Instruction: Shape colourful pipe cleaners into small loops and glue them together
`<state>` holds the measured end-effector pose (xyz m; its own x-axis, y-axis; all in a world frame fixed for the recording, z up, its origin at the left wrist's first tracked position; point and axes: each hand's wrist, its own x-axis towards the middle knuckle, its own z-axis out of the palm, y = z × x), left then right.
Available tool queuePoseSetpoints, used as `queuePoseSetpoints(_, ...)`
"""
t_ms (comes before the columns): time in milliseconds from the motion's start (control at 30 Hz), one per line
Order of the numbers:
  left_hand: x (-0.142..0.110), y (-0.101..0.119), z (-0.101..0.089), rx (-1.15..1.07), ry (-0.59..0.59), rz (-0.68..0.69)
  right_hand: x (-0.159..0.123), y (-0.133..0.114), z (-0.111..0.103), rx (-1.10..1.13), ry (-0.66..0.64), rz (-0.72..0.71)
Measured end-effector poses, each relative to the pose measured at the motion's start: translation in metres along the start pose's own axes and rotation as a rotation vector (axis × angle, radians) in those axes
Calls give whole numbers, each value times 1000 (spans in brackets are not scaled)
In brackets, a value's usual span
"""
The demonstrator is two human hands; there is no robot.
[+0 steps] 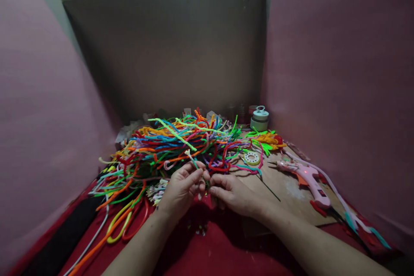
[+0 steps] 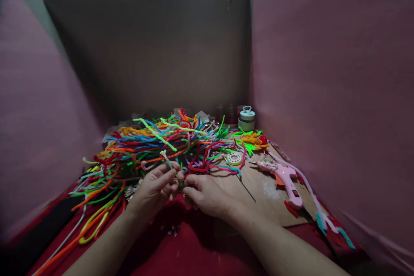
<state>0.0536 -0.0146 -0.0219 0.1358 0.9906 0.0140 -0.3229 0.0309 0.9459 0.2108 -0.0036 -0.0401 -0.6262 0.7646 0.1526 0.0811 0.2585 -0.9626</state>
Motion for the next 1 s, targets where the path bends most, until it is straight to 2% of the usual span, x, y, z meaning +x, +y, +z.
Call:
queuePoseSetpoints(100,0,-1,0,32,-29,19,0,-3,0,29,10,11)
queuePoseSetpoints(300,-1,-1,3,79,-71,19,1,4,0,304,-135,70)
queuePoseSetpoints(433,-2,0,6,83,-66,14,1,7,2,306,-167,131)
queuePoseSetpoints(567,-3,-1,8,49,-13,42,2,4,10,234,-28,91)
queuePoseSetpoints(667,-2,-3,9,13,54,59,4,3,16,274,66,57)
queuePoseSetpoints(1000,0,-12,14,-31,204,118,5,-7,25,468,186,176)
